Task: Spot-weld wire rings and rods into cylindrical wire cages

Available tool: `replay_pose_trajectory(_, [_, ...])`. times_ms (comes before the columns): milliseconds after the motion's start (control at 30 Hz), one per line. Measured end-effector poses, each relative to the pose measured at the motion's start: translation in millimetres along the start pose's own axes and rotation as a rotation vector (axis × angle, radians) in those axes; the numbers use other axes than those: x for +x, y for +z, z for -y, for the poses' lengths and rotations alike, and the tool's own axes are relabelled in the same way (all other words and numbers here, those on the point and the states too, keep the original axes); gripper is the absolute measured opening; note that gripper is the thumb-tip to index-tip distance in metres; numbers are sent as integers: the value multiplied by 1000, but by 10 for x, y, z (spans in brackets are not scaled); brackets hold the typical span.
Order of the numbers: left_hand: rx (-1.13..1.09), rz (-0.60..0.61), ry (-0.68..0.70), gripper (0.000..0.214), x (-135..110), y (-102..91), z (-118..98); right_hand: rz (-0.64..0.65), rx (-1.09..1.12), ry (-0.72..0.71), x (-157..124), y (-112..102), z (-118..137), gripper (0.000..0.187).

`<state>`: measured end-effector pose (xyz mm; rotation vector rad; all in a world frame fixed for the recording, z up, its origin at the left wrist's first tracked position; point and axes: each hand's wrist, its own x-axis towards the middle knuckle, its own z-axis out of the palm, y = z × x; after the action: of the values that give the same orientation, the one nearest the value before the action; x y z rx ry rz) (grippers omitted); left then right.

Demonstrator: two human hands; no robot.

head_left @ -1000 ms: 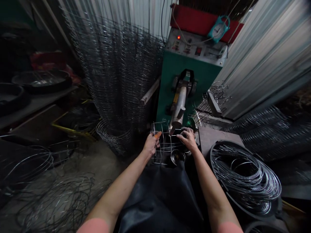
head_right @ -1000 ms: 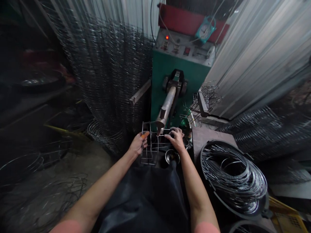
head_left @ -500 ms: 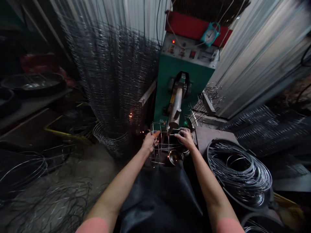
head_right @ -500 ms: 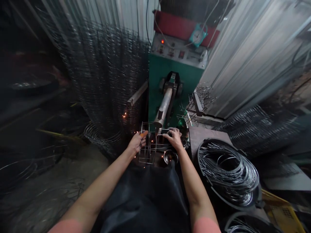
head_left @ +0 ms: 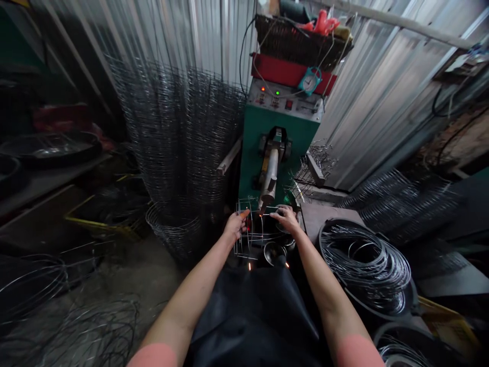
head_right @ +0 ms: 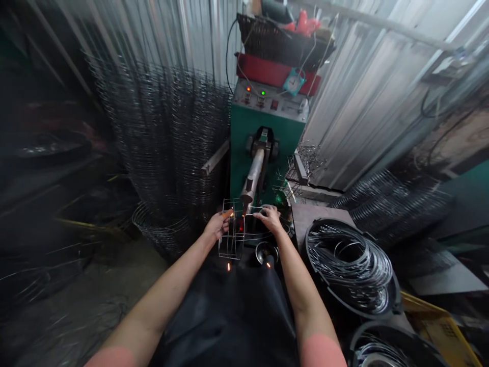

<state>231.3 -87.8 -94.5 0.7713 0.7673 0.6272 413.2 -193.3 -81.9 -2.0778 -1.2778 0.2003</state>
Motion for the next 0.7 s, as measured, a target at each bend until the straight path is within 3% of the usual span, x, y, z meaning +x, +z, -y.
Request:
replay_pose_trajectory(400, [39,13,9,45,25,-42,-15,-4,-24,10,-14,-3,42,26])
replay_pose_trajectory(600, [142,81,11,40,-160,-30,-110,27,-102,43,-137,3,191,24])
replay_pose_trajectory(700, [299,-66,22,34,-260,-165,-78,63,-181,-18,-296,4,235,29])
